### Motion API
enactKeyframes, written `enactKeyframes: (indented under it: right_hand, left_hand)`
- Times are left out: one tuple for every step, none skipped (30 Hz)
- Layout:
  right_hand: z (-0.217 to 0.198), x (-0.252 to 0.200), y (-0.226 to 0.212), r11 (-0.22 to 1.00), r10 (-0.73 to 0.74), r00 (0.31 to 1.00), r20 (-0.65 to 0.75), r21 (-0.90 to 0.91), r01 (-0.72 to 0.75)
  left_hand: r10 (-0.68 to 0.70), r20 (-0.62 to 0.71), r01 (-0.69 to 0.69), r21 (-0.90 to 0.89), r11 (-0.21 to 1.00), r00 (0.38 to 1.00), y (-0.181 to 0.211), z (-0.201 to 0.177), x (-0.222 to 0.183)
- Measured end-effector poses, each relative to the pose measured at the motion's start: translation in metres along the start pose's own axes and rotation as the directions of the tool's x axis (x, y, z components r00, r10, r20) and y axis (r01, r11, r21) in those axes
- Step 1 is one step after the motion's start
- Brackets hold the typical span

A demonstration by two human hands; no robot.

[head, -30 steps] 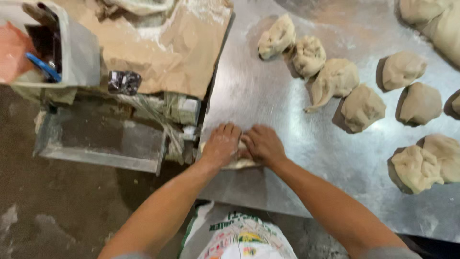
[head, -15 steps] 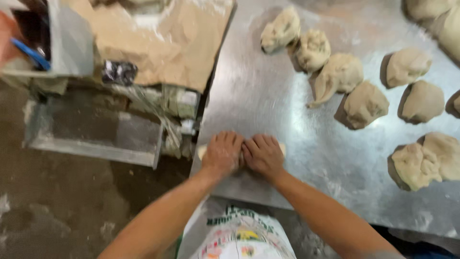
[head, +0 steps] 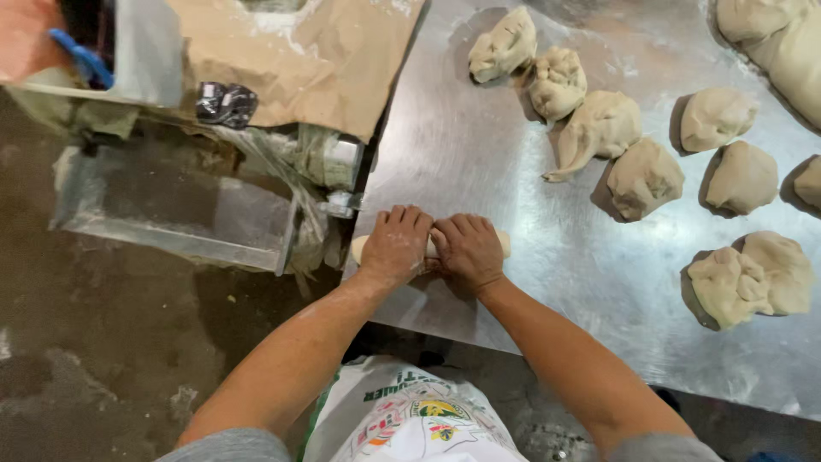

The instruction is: The person takes individual pieces of dough from a table and rolls them into long, cylindrical shapes by hand.

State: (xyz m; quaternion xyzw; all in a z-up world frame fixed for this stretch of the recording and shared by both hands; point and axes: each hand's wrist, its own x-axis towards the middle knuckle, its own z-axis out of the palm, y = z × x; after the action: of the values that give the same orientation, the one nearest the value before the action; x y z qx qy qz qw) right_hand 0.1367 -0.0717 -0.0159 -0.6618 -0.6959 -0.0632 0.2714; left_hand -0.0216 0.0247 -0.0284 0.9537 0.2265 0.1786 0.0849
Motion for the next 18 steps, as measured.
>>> enactKeyframes:
  right_hand:
    - [-0.001,-0.001,-0.001,1.0,-0.006,0.998,0.056,0.024,0.005]
    - [-0.001,-0.005,-0.005,0.998,0.06,0.996,0.072,0.029,-0.062]
    - [-0.001,-0.016,-0.011,0.99,0.132,0.986,0.098,0.033,-0.135]
    - [0.001,-0.022,-0.014,0.977,0.203,0.971,0.123,0.036,-0.208]
    - [0.0,-0.039,-0.026,0.973,0.23,0.967,0.11,0.001,-0.231]
    - [-0.002,-0.053,-0.042,0.967,0.256,0.962,0.096,-0.034,-0.253]
    - [0.003,-0.032,-0.036,0.967,0.243,0.97,0.007,-0.081,-0.242]
    - [-0.002,-0.023,-0.038,0.976,0.201,0.98,0.005,-0.083,-0.2]
    - [-0.019,-0.039,-0.054,0.983,0.169,0.985,0.035,-0.082,-0.166]
    - [-0.03,-0.046,-0.061,0.988,0.137,0.988,0.065,-0.081,-0.132]
    - [-0.039,-0.053,-0.065,0.988,0.153,0.979,0.132,-0.045,-0.148]
    - [-0.048,-0.059,-0.066,0.986,0.165,0.966,0.198,-0.011,-0.167]
    - [-0.051,-0.054,-0.061,0.984,0.168,0.956,0.239,0.019,-0.178]
    - [-0.05,-0.041,-0.053,0.987,0.144,0.955,0.259,0.029,-0.157]
    - [-0.051,-0.034,-0.048,0.987,0.135,0.946,0.296,0.044,-0.154]
    - [-0.055,-0.034,-0.05,0.986,0.125,0.935,0.332,0.06,-0.153]
    - [-0.06,-0.028,-0.049,0.978,0.175,0.893,0.414,0.029,-0.205]
    - [-0.064,-0.021,-0.048,0.967,0.224,0.842,0.49,-0.006,-0.254]
  left_hand:
    - [-0.005,0.089,0.009,-0.054,0.998,0.996,0.002,-0.006,-0.002]
    - [-0.005,0.178,0.024,-0.106,0.994,0.984,0.0,-0.01,0.0]
    - [-0.018,0.171,0.034,-0.093,0.995,0.985,0.0,-0.011,-0.001]
    - [-0.031,0.163,0.044,-0.081,0.996,0.986,-0.002,-0.011,-0.003]
    - [-0.058,0.181,0.075,-0.088,0.993,0.982,0.011,-0.01,-0.024]
    - [-0.07,0.144,0.075,-0.029,0.997,0.987,0.033,-0.011,-0.048]
    - [-0.05,0.041,0.047,0.075,0.996,0.998,0.032,-0.014,-0.042]
    - [-0.021,-0.062,0.032,0.179,0.983,0.998,0.025,-0.019,-0.03]
    - [-0.004,-0.063,0.009,0.074,0.997,0.998,0.024,-0.025,-0.031]
    - [0.015,-0.065,-0.017,-0.032,0.999,0.998,0.023,-0.032,-0.036]
    - [0.031,-0.047,-0.038,-0.152,0.988,0.998,0.027,-0.036,-0.049]
    - [0.016,-0.004,-0.017,-0.144,0.989,1.0,0.033,-0.038,-0.058]
    - [0.014,0.022,-0.012,-0.117,0.993,1.0,0.033,-0.04,-0.055]
    - [0.011,0.047,-0.007,-0.091,0.996,0.999,0.032,-0.044,-0.05]
    - [-0.015,0.18,0.042,-0.146,0.988,0.984,0.032,-0.047,-0.047]
    - [-0.032,0.312,0.096,-0.192,0.977,0.95,0.028,-0.051,-0.034]
    - [-0.046,0.417,0.15,-0.219,0.964,0.908,0.021,-0.06,-0.018]
    - [-0.031,0.438,0.145,-0.229,0.963,0.898,0.02,-0.071,-0.014]
